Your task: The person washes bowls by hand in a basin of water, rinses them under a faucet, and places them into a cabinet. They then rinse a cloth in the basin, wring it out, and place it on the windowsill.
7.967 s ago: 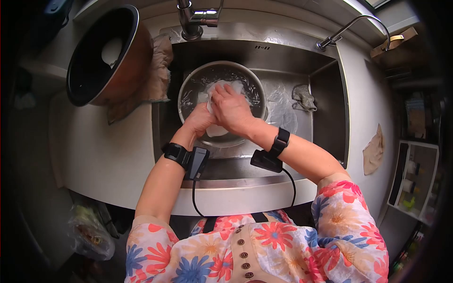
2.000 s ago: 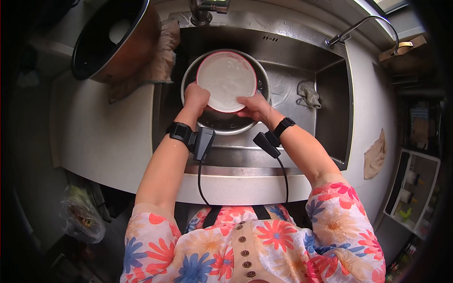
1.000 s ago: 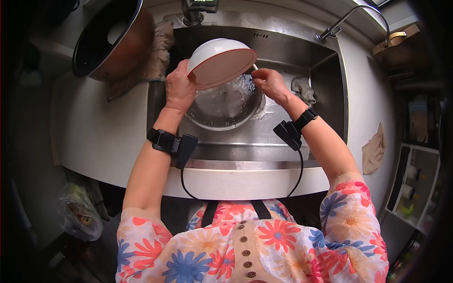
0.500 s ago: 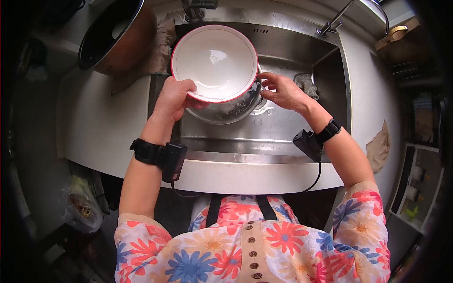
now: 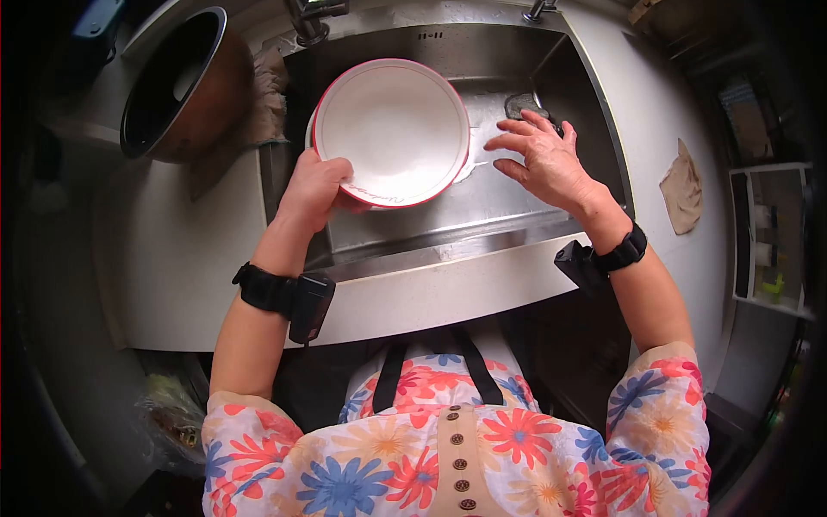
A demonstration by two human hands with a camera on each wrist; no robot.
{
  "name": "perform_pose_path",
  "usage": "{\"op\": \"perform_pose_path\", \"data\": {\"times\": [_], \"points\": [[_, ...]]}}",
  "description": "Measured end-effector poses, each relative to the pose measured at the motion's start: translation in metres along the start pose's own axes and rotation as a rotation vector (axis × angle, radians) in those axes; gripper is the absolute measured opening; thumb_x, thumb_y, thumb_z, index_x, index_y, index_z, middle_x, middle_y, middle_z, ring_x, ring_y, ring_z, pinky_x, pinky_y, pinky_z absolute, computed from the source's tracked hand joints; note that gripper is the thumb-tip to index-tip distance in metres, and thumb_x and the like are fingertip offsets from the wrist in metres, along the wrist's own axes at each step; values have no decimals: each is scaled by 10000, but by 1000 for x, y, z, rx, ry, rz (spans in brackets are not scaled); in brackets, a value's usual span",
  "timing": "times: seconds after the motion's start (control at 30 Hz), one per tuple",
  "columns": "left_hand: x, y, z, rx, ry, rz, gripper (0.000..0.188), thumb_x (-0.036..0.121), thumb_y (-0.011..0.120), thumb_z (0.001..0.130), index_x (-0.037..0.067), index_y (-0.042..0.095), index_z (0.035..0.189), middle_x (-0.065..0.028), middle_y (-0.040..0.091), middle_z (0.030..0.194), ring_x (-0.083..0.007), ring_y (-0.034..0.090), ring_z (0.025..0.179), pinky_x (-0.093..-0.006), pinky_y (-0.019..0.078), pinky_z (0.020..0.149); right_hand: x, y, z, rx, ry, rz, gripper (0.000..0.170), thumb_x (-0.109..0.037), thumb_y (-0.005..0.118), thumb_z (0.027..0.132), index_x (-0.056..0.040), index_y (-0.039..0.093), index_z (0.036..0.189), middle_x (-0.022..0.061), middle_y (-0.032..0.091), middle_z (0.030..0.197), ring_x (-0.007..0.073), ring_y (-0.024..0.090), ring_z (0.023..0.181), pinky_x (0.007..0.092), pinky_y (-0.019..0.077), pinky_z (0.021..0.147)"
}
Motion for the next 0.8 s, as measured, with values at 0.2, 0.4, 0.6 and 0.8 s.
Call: {"op": "perform_pose_path", "data": {"times": [0.2, 0.4, 0.6, 0.8], "points": [[72, 20, -5, 502, 781, 954, 398, 38, 407, 753, 75, 490, 1141, -83, 625, 932, -204, 615, 784, -350, 484, 674, 114, -12, -88, 339, 179, 372, 379, -120, 610, 767, -99, 529, 1137, 105, 528, 1158, 241, 512, 1059, 361, 393, 904], [52, -40, -16, 513, 450, 373, 236, 37, 479, 738, -64, 490, 951, -100, 574, 717, -191, 584, 496, -245, 469, 402, 198, 55, -260, 437, 689, 740, 168, -60, 538, 794, -26, 597, 947, 100, 632, 835, 201, 624, 724, 279, 489, 660], [57, -34, -1, 466, 331, 289, 138, 57, 510, 753, -53, 541, 830, -107, 583, 709, -180, 563, 491, -246, 440, 423, 290, 245, -471, 219, 1648, 1104, 422, 20, 529, 750, 13, 467, 1167, 141, 597, 901, 154, 603, 623, 238, 490, 541], [75, 71, 3, 257, 352, 235, 146, 81, 543, 779, -40, 536, 861, -97, 576, 723, -185, 559, 499, -266, 421, 400, 320, 269, -437, 246, 1682, 1389, 544, -156, 516, 791, -172, 342, 1306, 46, 602, 1003, 169, 629, 786, 479, 304, 750]]}}
Point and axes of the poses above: each hand's wrist, its own z-axis towards the middle knuckle, its own y-axis out of the palm, x = y × z, the point moved 10 cm from there along z, towards the middle knuckle
